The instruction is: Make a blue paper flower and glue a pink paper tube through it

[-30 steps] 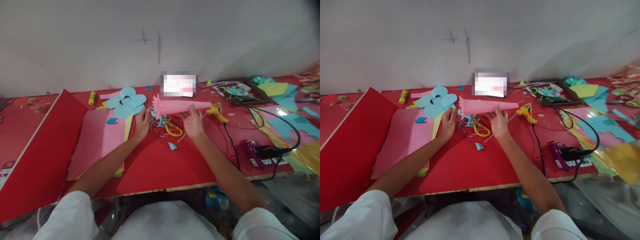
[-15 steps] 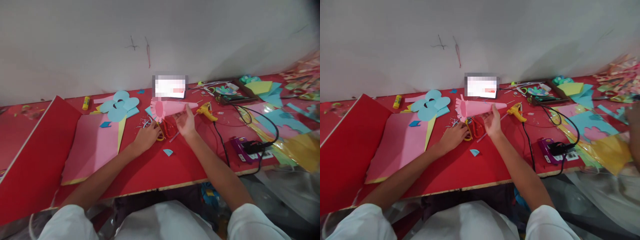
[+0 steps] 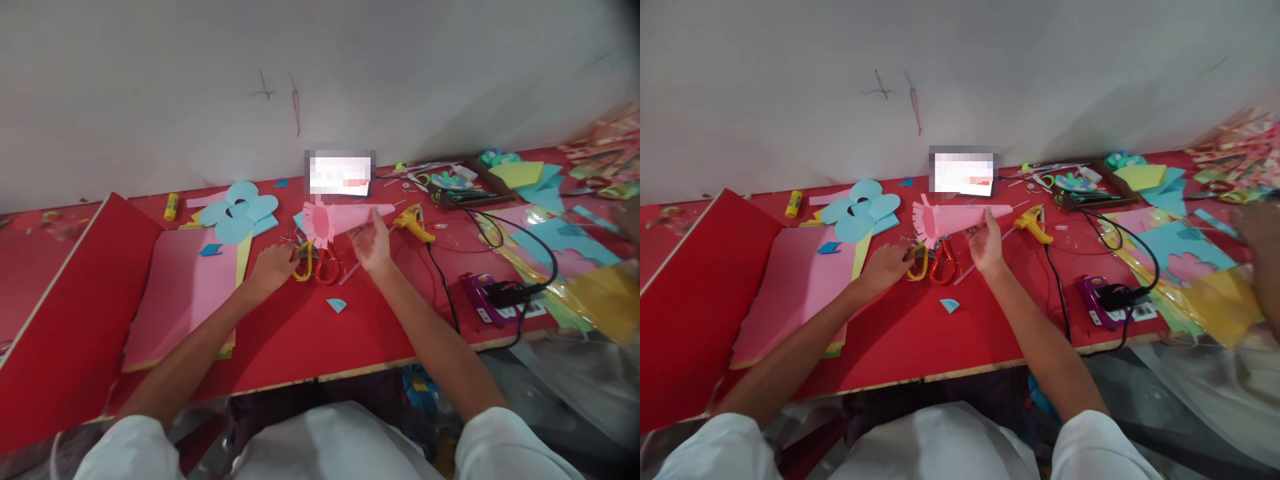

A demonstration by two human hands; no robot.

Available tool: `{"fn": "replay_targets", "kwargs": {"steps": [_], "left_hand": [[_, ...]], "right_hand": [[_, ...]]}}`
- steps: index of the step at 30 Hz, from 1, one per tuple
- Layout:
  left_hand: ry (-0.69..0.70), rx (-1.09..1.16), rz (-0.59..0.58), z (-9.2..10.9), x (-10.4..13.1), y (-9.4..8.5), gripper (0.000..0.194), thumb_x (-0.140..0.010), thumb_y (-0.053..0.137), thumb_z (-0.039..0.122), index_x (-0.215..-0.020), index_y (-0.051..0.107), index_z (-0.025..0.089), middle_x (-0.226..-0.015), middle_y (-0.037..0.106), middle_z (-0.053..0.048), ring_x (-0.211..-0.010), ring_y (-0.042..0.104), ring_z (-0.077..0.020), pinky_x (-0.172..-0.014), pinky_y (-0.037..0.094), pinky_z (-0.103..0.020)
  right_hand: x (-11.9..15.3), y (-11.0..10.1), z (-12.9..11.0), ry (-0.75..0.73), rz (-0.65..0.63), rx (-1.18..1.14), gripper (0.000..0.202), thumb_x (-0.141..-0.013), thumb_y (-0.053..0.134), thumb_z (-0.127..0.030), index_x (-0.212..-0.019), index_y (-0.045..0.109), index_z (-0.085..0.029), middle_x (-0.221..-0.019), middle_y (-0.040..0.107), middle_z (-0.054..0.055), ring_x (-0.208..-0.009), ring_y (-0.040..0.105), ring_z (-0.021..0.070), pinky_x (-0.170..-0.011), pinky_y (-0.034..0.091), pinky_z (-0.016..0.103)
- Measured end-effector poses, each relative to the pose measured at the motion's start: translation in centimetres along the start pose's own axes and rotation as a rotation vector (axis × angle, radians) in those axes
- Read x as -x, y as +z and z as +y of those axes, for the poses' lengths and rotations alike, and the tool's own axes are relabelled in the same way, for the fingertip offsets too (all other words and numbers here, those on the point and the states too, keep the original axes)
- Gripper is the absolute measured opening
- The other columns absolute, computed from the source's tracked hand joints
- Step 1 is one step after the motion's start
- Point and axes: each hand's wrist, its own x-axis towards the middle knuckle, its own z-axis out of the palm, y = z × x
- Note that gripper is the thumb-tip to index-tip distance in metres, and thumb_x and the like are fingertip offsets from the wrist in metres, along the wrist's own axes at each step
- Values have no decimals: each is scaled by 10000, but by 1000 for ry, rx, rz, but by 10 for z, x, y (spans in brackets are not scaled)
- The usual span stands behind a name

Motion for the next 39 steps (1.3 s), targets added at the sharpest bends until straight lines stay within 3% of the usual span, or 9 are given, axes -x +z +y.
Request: {"fn": "replay_targets", "kwargs": {"steps": [6, 13, 18, 22, 24, 27, 33, 36, 39], "left_hand": [[83, 391, 160, -24, 18, -9, 296, -1003, 482, 425, -794, 557, 230, -685, 629, -44, -593, 537, -194, -613, 276, -330], [-26, 342, 255, -89, 51, -37, 241, -950, 520, 455, -845, 580, 247, -633, 562, 0, -573, 498, -194, -622, 316, -320], [-143, 243, 124, -142, 72, -64, 274, -929, 493, 496, -811, 547, 254, -671, 604, -25, -594, 540, -220, -609, 340, -330], [-235, 85, -15, -161, 80, -77, 378, -924, 517, 581, -902, 678, 239, -816, 738, -76, -743, 677, -288, -670, 433, -356], [-202, 3, 64, -157, 78, -76, 432, -936, 563, 606, -1119, 725, 249, -1107, 787, -110, -1036, 725, -356, -834, 516, -414], [22, 31, 275, -130, 66, -64, 620, -964, 610, 617, -1474, 606, 263, -1524, 645, -167, -1468, 552, -420, -1155, 475, -567], [475, -53, 18, -37, 19, -14, 879, -953, 706, 675, -1680, 414, 277, -1852, 170, -187, -1712, 175, -449, -1361, 129, -702], [488, -57, -29, -9, -14, 7, 803, -913, 766, 659, -1534, 575, 187, -1739, 387, -268, -1669, 259, -484, -1325, 140, -756], [494, 8, 21, 1, -39, 23, 496, -972, 729, 548, -1292, 726, 169, -1481, 648, -240, -1512, 489, -455, -1315, 159, -734]], "right_hand": [[-2, -2, -1, 5, -24, 19, 373, -855, 838, -601, -934, 670, -278, -998, 805, 15, -1094, 750, 217, -934, 661, 365], [-4, -5, 0, -1, -37, 32, 393, -840, 834, -627, -938, 665, -286, -988, 796, 11, -1130, 738, 219, -934, 660, 367], [-2, -3, 1, 1, -51, 60, 389, -859, 807, -643, -943, 664, -291, -968, 798, 13, -1176, 735, 233, -949, 662, 387], [-3, -3, 0, 10, -48, 51, 379, -846, 826, -620, -945, 670, -289, -967, 805, 9, -1173, 739, 225, -947, 659, 374], [-3, -2, -1, 12, -46, 39, 363, -841, 839, -595, -939, 671, -288, -969, 807, 1, -1156, 743, 216, -940, 655, 361], [-2, 0, -2, 11, -46, 41, 334, -869, 812, -582, -941, 680, -284, -979, 810, 1, -1151, 748, 217, -945, 649, 367], [3, 3, -4, 9, -52, 52, 334, -900, 782, -602, -961, 699, -284, -1006, 816, 7, -1119, 768, 224, -931, 655, 376], [3, 2, -4, 10, -74, 61, 344, -891, 792, -617, -975, 704, -295, -990, 816, -2, -1104, 775, 219, -913, 664, 368], [4, 3, -6, 22, -66, 51, 343, -884, 805, -610, -960, 707, -290, -990, 814, 2, -1089, 779, 224, -888, 672, 369]]}}
